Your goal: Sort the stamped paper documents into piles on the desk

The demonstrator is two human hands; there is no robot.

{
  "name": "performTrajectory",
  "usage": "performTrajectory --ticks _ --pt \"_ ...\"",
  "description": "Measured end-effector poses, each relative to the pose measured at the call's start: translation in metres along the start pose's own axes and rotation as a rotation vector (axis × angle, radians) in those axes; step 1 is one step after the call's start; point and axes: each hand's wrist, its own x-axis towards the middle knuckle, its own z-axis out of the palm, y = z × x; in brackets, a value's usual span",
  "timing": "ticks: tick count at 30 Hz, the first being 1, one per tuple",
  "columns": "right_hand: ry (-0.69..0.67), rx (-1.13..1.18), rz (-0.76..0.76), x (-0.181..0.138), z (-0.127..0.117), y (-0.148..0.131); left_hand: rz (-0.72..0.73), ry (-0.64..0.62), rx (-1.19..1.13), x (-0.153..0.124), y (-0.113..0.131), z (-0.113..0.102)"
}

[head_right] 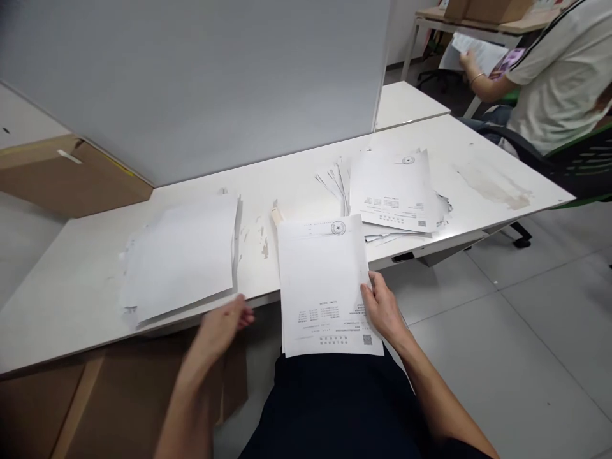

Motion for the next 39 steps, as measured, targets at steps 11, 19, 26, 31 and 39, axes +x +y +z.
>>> performTrajectory --ticks 11,19,26,31,39 --pt "-0.107 0.324 0.035 -0.005 -0.004 0.009 0.024 -0.149 -0.624 -0.014 0.020 0.110" --pt "0.060 0.439 -0.312 0.025 -0.032 -0.080 0.437 0.256 -0.570 -0.007 0.079 0.037" --pt "-0.017 0.546 -0.568 0.090 -0.014 -0.128 0.764 0.435 -0.724 0.042 0.115 -0.004" --pt "-0.107 0.546 -0.587 0.107 0.002 -0.114 0.763 0.399 -0.716 0.052 0.103 0.001" --pt "-0.140 0.558 -0.590 0.110 0.007 -0.102 0.789 0.347 -0.784 0.054 0.109 0.013"
